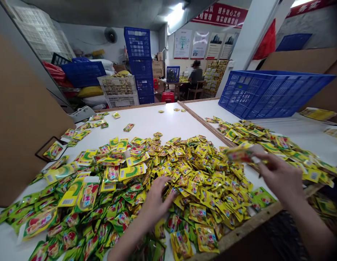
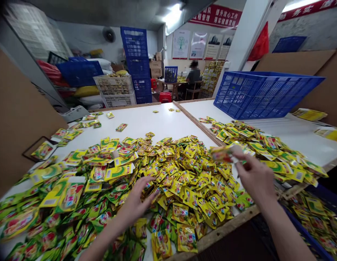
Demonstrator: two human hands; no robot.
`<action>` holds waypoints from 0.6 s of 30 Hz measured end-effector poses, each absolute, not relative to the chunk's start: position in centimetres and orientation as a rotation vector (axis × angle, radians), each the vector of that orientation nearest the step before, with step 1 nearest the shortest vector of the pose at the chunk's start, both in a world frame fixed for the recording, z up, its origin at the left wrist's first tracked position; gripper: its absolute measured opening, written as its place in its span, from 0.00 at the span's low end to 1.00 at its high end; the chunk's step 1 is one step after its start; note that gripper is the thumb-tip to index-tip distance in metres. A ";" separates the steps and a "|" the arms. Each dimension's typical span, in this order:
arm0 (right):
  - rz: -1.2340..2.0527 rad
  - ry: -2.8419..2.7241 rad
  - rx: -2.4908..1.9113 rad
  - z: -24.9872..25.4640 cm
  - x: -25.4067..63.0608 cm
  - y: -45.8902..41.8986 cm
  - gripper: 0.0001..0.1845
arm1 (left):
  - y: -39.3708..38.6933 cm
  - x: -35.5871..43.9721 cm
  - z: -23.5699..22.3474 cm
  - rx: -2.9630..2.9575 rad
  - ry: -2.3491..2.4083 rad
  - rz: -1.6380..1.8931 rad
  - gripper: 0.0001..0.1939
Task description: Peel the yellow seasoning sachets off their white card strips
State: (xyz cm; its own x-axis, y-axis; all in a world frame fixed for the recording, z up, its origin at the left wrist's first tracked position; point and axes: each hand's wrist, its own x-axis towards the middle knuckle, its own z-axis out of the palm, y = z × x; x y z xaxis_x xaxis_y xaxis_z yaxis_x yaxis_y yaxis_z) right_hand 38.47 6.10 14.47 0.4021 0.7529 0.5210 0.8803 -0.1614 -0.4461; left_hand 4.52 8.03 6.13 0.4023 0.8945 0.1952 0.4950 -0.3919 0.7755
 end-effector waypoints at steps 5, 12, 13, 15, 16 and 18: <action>-0.184 -1.813 -1.538 13.6 32.8 11.4 0.16 | 17.3 2.1 4.6 2.166 1.444 0.777 0.13; 0.302 -2.281 -1.179 5.4 18.3 13.2 0.15 | 23.0 5.6 2.9 2.302 1.554 0.624 0.15; 0.348 -2.265 -1.177 4.9 18.2 13.0 0.13 | 23.1 6.0 2.6 2.305 1.563 0.620 0.15; 0.449 -2.214 -1.160 4.7 19.0 12.3 0.12 | 23.2 6.2 2.2 2.292 1.564 0.625 0.15; 0.508 -2.179 -1.144 4.8 19.6 11.9 0.12 | 23.3 6.1 2.2 2.277 1.556 0.635 0.14; 0.639 -2.067 -1.116 5.3 21.1 11.2 0.09 | 23.1 5.3 2.4 2.234 1.534 0.674 0.13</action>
